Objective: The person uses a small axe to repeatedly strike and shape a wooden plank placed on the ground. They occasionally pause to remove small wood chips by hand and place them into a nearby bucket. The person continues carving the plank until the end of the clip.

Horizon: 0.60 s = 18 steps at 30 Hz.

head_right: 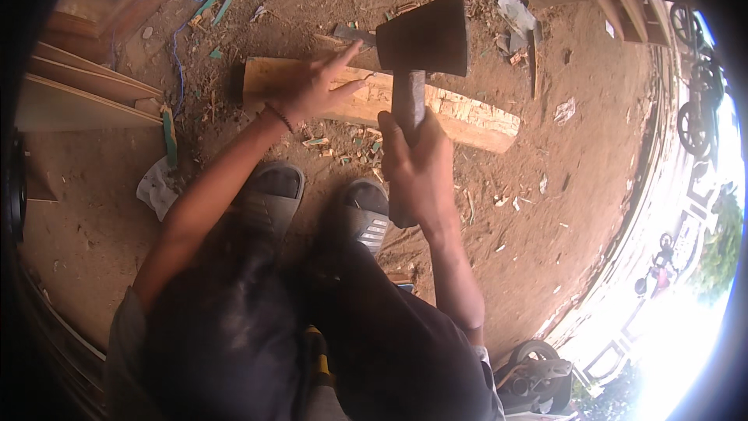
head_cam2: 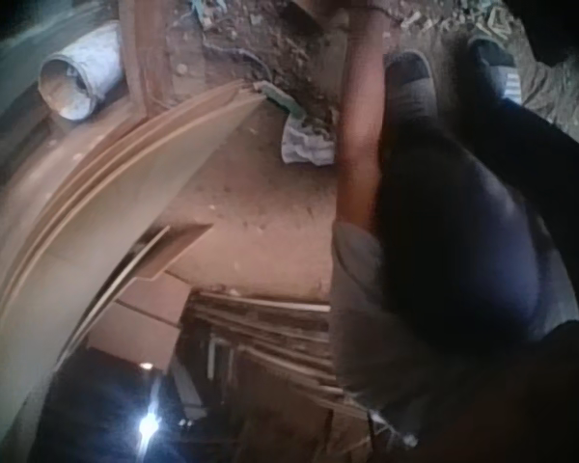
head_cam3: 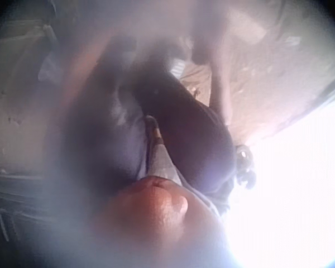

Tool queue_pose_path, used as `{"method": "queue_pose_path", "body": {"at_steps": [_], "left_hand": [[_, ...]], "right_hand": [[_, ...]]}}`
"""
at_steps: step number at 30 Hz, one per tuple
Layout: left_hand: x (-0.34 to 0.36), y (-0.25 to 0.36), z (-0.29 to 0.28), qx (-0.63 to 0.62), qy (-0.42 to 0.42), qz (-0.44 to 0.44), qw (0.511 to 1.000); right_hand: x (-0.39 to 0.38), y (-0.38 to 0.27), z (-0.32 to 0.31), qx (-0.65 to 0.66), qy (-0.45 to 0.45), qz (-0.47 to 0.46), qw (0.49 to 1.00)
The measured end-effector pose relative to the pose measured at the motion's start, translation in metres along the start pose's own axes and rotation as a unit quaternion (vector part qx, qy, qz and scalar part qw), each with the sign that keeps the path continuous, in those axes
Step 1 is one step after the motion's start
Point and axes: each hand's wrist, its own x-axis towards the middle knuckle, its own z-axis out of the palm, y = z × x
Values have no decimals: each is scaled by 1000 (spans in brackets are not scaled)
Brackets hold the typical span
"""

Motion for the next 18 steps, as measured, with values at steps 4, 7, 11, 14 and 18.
{"method": "queue_pose_path", "body": {"at_steps": [4, 7, 11, 14, 18], "left_hand": [[-19, -28, -36, 130, 44, -14, 990], [-29, -35, -40, 208, 0, -66, 976], [-27, -36, -36, 216, 25, -81, 973], [-25, -37, -35, 253, 43, -56, 965], [-29, -40, -33, 247, 36, -72, 966]], "right_hand": [[-12, -22, -8, 44, 50, -53, 996], [-6, -4, 3, 143, 46, -123, 981], [16, 31, 22, -65, -32, 60, 996], [16, 28, 14, -88, -20, 0, 996], [1, 2, -1, -85, 14, -48, 995]]}}
